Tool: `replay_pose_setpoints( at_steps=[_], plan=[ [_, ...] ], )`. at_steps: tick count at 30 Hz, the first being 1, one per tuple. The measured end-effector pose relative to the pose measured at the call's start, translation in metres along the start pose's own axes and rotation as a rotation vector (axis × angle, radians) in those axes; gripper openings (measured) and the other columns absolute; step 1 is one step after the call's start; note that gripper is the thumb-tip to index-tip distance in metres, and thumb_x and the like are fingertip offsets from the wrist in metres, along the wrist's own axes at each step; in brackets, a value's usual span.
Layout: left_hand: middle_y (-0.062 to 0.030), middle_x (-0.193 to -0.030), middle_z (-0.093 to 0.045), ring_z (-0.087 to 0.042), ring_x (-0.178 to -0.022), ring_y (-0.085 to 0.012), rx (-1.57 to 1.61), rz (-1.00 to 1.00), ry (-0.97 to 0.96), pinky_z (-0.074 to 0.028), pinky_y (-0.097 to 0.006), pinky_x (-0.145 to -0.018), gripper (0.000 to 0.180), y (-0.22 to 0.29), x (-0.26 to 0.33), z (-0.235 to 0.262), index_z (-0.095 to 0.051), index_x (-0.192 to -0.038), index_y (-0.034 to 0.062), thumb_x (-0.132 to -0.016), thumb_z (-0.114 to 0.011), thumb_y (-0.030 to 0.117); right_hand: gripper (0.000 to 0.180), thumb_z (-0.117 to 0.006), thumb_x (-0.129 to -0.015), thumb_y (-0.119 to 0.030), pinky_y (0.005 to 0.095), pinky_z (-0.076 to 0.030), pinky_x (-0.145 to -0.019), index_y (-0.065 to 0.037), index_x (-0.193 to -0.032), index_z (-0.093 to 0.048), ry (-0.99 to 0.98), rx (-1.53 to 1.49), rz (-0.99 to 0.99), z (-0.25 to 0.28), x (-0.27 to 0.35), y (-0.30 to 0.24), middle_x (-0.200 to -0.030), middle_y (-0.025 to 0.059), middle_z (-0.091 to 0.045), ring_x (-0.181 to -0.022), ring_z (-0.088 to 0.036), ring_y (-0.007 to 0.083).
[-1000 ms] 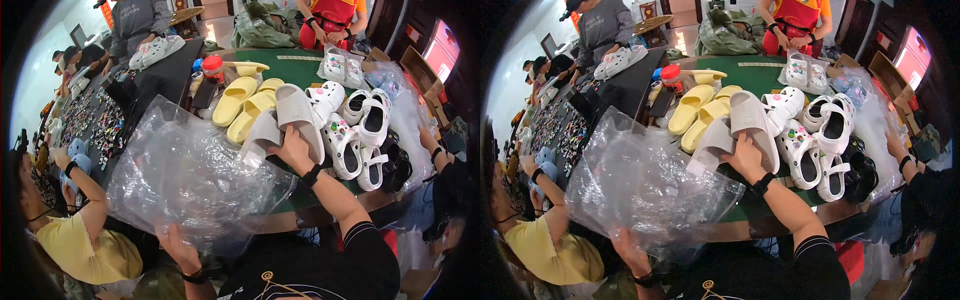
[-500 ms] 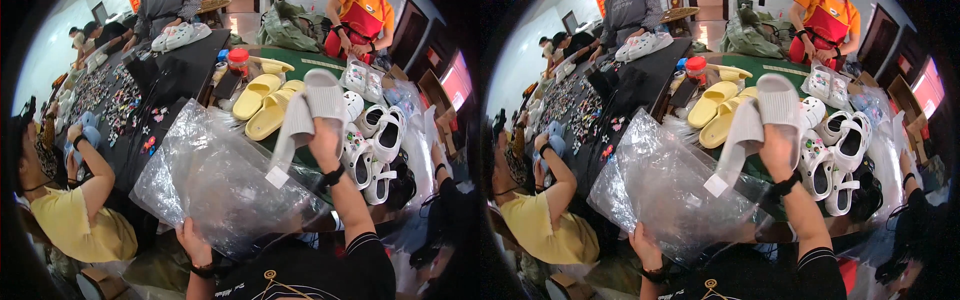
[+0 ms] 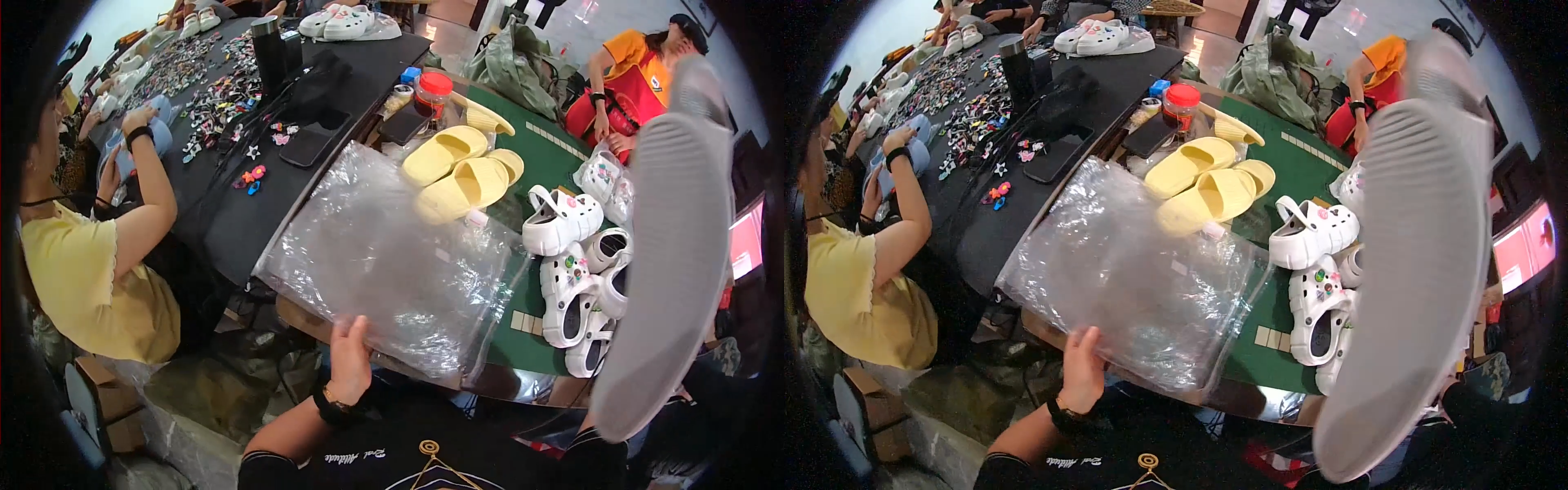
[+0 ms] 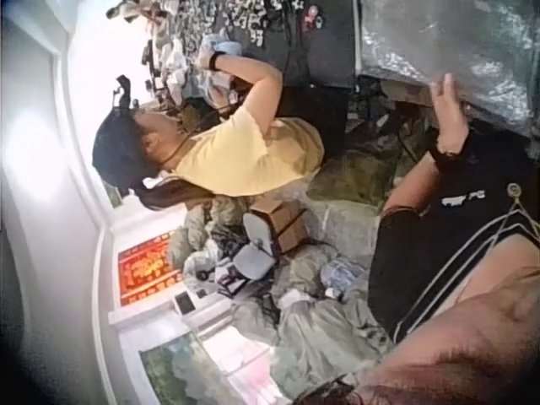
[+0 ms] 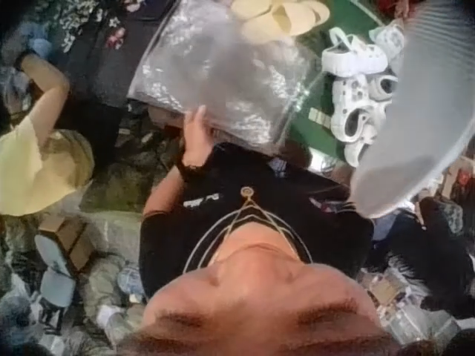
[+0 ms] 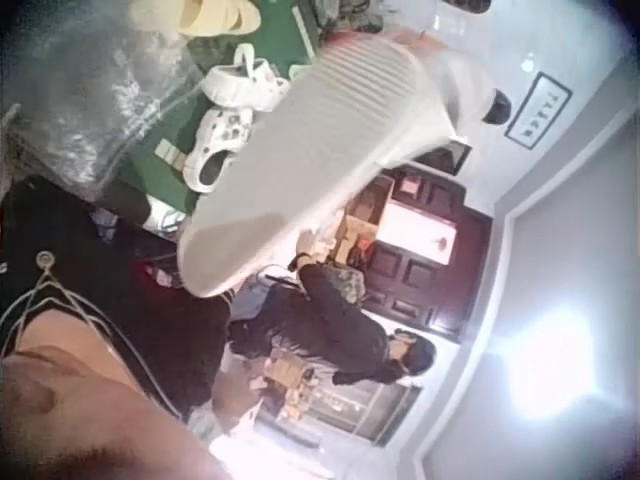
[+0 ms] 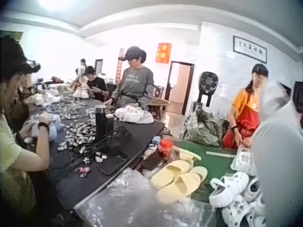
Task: Organizing, inspecting, and packaging various types of footwear including slides and clogs at a manufacturing station.
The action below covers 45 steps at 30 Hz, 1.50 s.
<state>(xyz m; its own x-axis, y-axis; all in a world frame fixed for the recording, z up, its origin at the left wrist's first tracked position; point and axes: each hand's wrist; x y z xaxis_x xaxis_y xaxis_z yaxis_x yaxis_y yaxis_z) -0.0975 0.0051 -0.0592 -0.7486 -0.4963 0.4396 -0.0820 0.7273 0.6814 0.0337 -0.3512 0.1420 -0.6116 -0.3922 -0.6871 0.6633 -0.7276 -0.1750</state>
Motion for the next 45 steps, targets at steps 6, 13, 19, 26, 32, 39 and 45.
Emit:
replay_pose_setpoints(
  at_steps=[6,13,19,26,32,39,45],
  plan=[
    [-0.0065,-0.101,-0.062,-0.061,-0.09,-0.0153,-0.291,0.463,-0.165,-0.052,-0.03,-0.077,0.028,0.0,0.011,0.011,-0.056,-0.114,0.0038,-0.096,-0.058,0.024,0.036,-0.064,-0.067,-0.008,0.0433,-0.048,-0.059,-0.01,-0.103,-0.062,-0.46,-0.118,0.368,-0.125,-0.034,-0.079,-0.08,0.0102,-0.06,-0.068,-0.06,0.0317],
    [-0.0087,-0.09,-0.066,-0.065,-0.075,-0.0149,-0.811,0.57,-0.467,-0.054,-0.026,-0.067,0.028,0.038,0.024,0.057,-0.062,-0.101,-0.0004,-0.095,-0.059,0.027,0.051,-0.071,-0.076,-0.018,0.0418,-0.052,-0.067,-0.011,-0.124,-0.054,-1.01,-0.138,0.192,-0.203,0.014,-0.083,-0.097,0.0147,-0.06,-0.078,-0.063,0.0346],
    [-0.0141,-0.1,-0.063,-0.062,-0.084,-0.0209,-1.241,-0.331,-0.321,-0.05,-0.033,-0.071,0.035,0.05,0.026,0.033,-0.059,-0.107,-0.0006,-0.083,-0.071,0.022,0.032,-0.069,-0.078,-0.026,0.0424,-0.05,-0.074,-0.005,-0.102,-0.065,-0.672,-0.417,-0.079,-0.213,-0.02,-0.08,-0.097,0.0167,-0.062,-0.087,-0.062,0.0334],
    [-0.0252,-0.116,-0.054,-0.054,-0.103,-0.0413,-1.646,-0.845,-0.423,-0.044,-0.048,-0.089,0.09,0.022,0.004,-0.02,-0.036,-0.137,-0.0048,-0.068,-0.079,0.035,0.023,-0.069,-0.078,-0.025,0.0437,-0.049,-0.072,-0.003,-0.083,-0.065,-0.72,-0.477,0.022,-0.278,0.01,-0.095,-0.088,0.0164,-0.059,-0.082,-0.059,0.0349],
    [-0.0258,-0.122,-0.048,-0.051,-0.109,-0.0414,-1.488,-0.828,-0.526,-0.043,-0.047,-0.094,0.088,0.054,0.011,-0.036,-0.035,-0.138,-0.0014,-0.065,-0.077,0.025,0.026,-0.067,-0.079,-0.019,0.0411,-0.043,-0.056,0.0,-0.067,-0.055,-0.393,-0.53,-0.118,-0.225,-0.002,-0.097,-0.067,0.0141,-0.052,-0.062,-0.055,0.0353],
    [-0.0243,-0.138,-0.04,-0.04,-0.128,-0.0415,-1.356,-0.998,-0.796,-0.032,-0.046,-0.109,0.079,0.096,-0.041,-0.084,-0.042,-0.136,0.0008,-0.065,-0.073,0.013,0.022,-0.067,-0.083,-0.019,0.0383,-0.047,-0.057,0.002,-0.085,-0.062,-0.361,-0.441,-0.371,-0.165,0.003,-0.105,-0.073,0.0171,-0.06,-0.062,-0.06,0.0317],
    [-0.0262,-0.146,-0.032,-0.029,-0.137,-0.0422,-1.535,-0.877,-0.683,-0.027,-0.046,-0.112,0.088,0.073,-0.082,-0.059,-0.036,-0.142,0.0019,-0.072,-0.079,0.033,0.042,-0.07,-0.082,-0.018,0.0372,-0.052,-0.066,0.002,-0.117,-0.058,-0.469,-0.4,-0.507,-0.164,0.041,-0.078,-0.096,0.0171,-0.063,-0.072,-0.065,0.0275]
  ],
)
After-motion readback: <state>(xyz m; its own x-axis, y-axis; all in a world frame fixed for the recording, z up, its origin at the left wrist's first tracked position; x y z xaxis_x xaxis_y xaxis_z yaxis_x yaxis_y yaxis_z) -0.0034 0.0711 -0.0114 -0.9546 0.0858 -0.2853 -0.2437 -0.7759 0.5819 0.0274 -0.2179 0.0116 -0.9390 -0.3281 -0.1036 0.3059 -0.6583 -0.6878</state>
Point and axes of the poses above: each hand's wrist, its own x-axis away from the middle knuckle, its own z-axis out of the back of the hand, y = z × x
